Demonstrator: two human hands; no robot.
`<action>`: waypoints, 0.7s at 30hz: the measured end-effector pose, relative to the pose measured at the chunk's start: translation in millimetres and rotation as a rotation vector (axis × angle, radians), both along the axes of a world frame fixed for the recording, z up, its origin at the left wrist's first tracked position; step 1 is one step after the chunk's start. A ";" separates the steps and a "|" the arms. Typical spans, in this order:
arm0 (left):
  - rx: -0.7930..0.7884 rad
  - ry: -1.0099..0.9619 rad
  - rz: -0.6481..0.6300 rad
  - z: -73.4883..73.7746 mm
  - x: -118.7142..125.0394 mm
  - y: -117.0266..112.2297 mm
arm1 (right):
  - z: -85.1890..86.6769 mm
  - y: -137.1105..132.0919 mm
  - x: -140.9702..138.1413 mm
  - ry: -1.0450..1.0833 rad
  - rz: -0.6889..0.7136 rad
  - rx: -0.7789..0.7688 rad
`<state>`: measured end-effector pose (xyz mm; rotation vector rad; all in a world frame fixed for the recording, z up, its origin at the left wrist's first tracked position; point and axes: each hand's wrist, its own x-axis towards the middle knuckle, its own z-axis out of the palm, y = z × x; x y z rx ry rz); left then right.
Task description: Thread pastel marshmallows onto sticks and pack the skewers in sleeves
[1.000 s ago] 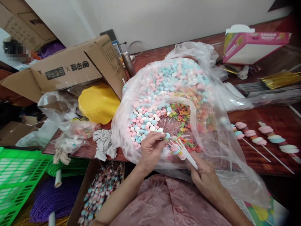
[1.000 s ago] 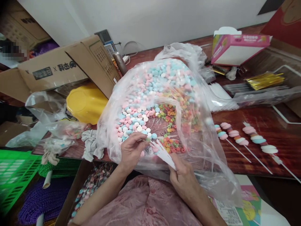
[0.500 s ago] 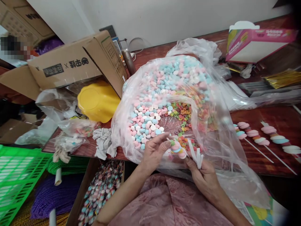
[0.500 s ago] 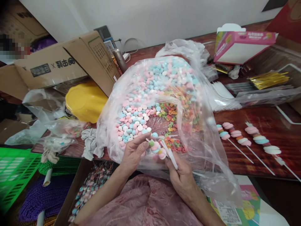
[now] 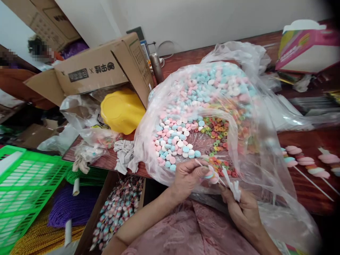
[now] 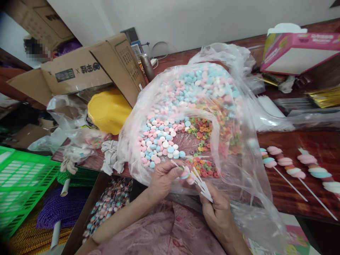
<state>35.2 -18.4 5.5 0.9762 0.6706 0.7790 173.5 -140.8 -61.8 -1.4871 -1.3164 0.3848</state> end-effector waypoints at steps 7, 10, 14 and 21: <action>-0.006 0.058 -0.082 -1.8 5.6 -3.3 | 10.6 6.0 -4.0 0.078 -0.020 -0.007; 0.085 0.197 -0.084 2.6 -6.7 16.0 | 14.2 4.8 8.9 0.057 -0.016 -0.025; 0.704 0.629 0.098 5.9 -34.5 64.4 | 8.6 -1.1 32.4 0.107 -0.152 -0.055; 1.418 1.163 -0.122 -0.1 -56.8 127.4 | 3.4 1.9 35.8 0.060 -0.168 0.004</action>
